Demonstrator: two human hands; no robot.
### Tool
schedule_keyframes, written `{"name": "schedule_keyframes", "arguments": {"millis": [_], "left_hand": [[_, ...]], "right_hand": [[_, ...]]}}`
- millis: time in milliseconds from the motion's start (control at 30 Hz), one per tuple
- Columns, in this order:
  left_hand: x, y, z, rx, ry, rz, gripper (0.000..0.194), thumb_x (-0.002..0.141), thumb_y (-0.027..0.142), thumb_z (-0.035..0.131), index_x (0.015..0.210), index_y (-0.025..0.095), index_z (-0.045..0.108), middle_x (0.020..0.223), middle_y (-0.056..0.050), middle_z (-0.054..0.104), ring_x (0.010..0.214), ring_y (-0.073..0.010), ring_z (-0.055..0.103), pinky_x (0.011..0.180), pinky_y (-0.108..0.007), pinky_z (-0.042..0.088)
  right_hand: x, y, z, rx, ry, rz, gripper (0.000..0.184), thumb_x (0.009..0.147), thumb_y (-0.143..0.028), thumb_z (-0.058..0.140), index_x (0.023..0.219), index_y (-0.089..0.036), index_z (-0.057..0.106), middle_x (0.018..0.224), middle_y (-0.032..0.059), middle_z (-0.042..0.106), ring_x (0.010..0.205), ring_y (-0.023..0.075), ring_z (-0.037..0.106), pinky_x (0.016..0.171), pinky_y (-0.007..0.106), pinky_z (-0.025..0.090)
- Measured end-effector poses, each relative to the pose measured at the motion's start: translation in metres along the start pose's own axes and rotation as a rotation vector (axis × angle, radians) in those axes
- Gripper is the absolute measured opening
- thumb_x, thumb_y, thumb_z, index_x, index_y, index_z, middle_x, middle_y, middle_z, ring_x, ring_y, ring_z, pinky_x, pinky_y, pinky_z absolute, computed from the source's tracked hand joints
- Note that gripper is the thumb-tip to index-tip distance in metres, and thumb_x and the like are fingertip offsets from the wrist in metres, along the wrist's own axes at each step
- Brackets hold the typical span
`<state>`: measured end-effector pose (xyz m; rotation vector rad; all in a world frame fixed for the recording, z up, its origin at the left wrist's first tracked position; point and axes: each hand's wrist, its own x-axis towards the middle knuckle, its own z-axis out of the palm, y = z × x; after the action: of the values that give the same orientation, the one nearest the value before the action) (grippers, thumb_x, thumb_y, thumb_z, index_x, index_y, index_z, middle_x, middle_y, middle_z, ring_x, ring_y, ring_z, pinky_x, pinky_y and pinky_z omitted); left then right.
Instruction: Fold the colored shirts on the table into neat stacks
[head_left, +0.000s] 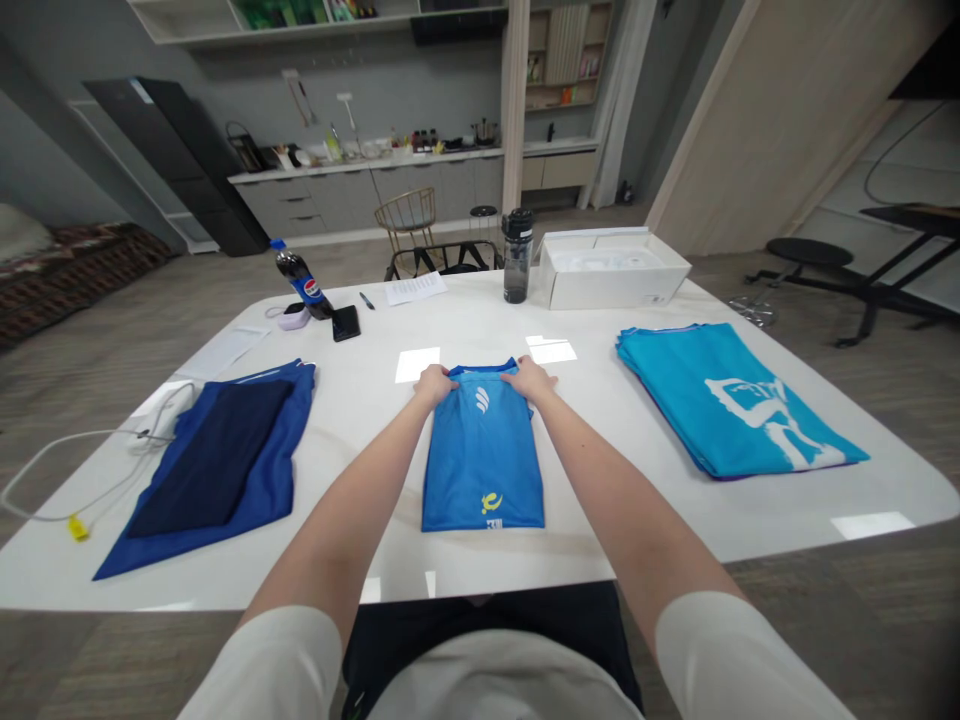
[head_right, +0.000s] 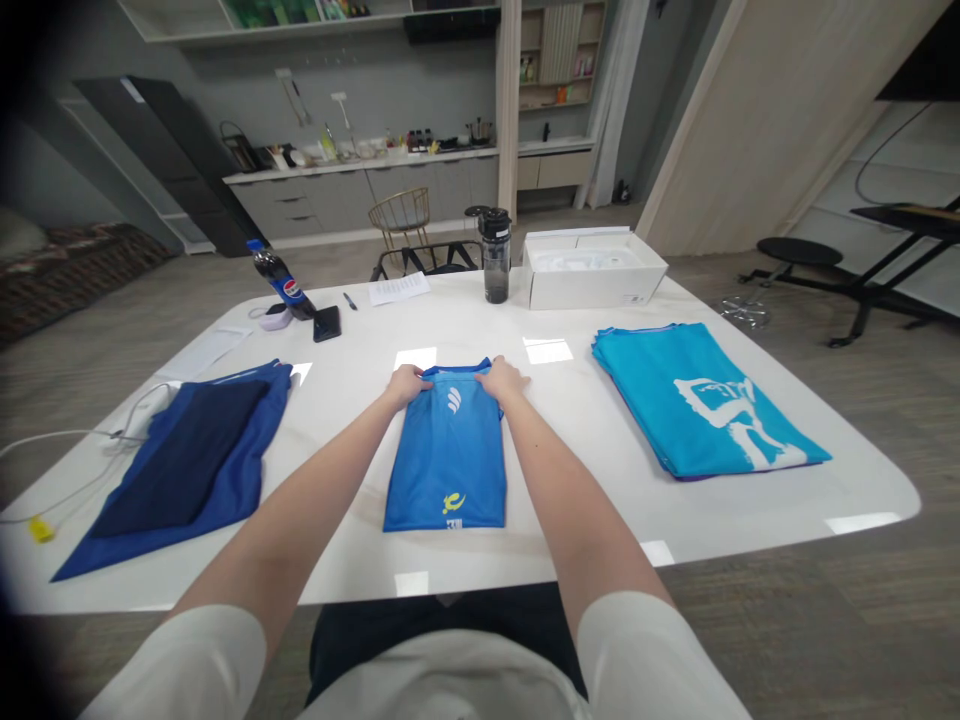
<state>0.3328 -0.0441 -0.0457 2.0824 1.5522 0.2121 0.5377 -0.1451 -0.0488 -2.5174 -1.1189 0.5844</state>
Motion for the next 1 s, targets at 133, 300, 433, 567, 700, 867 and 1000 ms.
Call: {"name": "schedule_keyframes", "arguments": {"millis": [133, 300, 433, 567, 700, 867, 1000], "left_hand": [[-0.001, -0.002, -0.002, 0.015, 0.002, 0.0, 0.036, 0.079, 0.041, 0.079, 0.105, 0.02, 0.066, 0.107, -0.007, 0.075, 0.096, -0.0203, 0.07, 0.08, -0.029, 0.051], [0.001, 0.002, -0.012, 0.041, -0.008, 0.103, 0.046, 0.082, 0.026, 0.075, 0.125, 0.02, 0.06, 0.123, -0.009, 0.071, 0.101, -0.0185, 0.069, 0.081, -0.025, 0.05], [-0.007, 0.018, -0.026, 0.109, -0.02, 0.246, 0.031, 0.084, 0.023, 0.07, 0.115, 0.024, 0.069, 0.124, -0.007, 0.07, 0.116, -0.0253, 0.064, 0.097, -0.033, 0.046], [-0.036, 0.043, -0.04, 0.298, 0.064, 0.549, 0.02, 0.095, 0.028, 0.055, 0.105, 0.024, 0.073, 0.117, -0.009, 0.069, 0.121, -0.0287, 0.059, 0.103, -0.044, 0.04], [-0.075, 0.073, -0.046, 0.352, 0.15, 0.854, 0.026, 0.1, 0.032, 0.048, 0.113, 0.024, 0.069, 0.106, -0.008, 0.07, 0.108, -0.0264, 0.061, 0.098, -0.044, 0.041], [-0.118, 0.129, -0.035, 0.167, 0.149, 1.066, 0.027, 0.101, 0.034, 0.047, 0.114, 0.021, 0.067, 0.1, -0.008, 0.072, 0.096, -0.0239, 0.063, 0.092, -0.039, 0.045], [-0.156, 0.193, -0.022, -0.171, 0.095, 1.099, 0.024, 0.099, 0.035, 0.049, 0.11, 0.022, 0.067, 0.096, -0.003, 0.072, 0.084, -0.0187, 0.062, 0.083, -0.032, 0.048]], "right_hand": [[0.003, 0.001, -0.009, -0.109, -0.059, -0.117, 0.048, 0.089, -0.052, 0.064, 0.129, -0.025, 0.063, 0.132, 0.0117, 0.067, 0.121, 0.0306, 0.062, 0.098, 0.049, 0.046], [-0.011, 0.009, -0.028, -0.198, -0.023, -0.27, 0.03, 0.09, -0.036, 0.069, 0.116, -0.022, 0.072, 0.129, 0.0114, 0.067, 0.117, 0.0285, 0.063, 0.092, 0.039, 0.049], [-0.04, 0.025, -0.047, -0.246, 0.098, -0.403, 0.025, 0.096, -0.032, 0.061, 0.116, -0.022, 0.072, 0.127, 0.0132, 0.065, 0.123, 0.0304, 0.056, 0.098, 0.042, 0.044], [-0.081, 0.059, -0.068, -0.283, 0.308, -0.511, 0.027, 0.101, -0.034, 0.052, 0.115, -0.021, 0.071, 0.118, 0.0138, 0.066, 0.115, 0.0302, 0.056, 0.092, 0.041, 0.044], [-0.131, 0.105, -0.093, -0.21, 0.493, -0.532, 0.029, 0.104, -0.035, 0.047, 0.116, -0.021, 0.069, 0.112, 0.0117, 0.067, 0.108, 0.0278, 0.058, 0.091, 0.04, 0.042], [-0.183, 0.162, -0.131, -0.105, 0.737, -0.5, 0.028, 0.105, -0.037, 0.045, 0.113, -0.02, 0.066, 0.109, 0.0115, 0.068, 0.105, 0.0282, 0.059, 0.091, 0.041, 0.043], [-0.207, 0.199, -0.181, -0.017, 0.929, -0.469, 0.023, 0.103, -0.037, 0.048, 0.111, -0.023, 0.065, 0.108, 0.0115, 0.067, 0.105, 0.0291, 0.06, 0.093, 0.045, 0.046]]}}
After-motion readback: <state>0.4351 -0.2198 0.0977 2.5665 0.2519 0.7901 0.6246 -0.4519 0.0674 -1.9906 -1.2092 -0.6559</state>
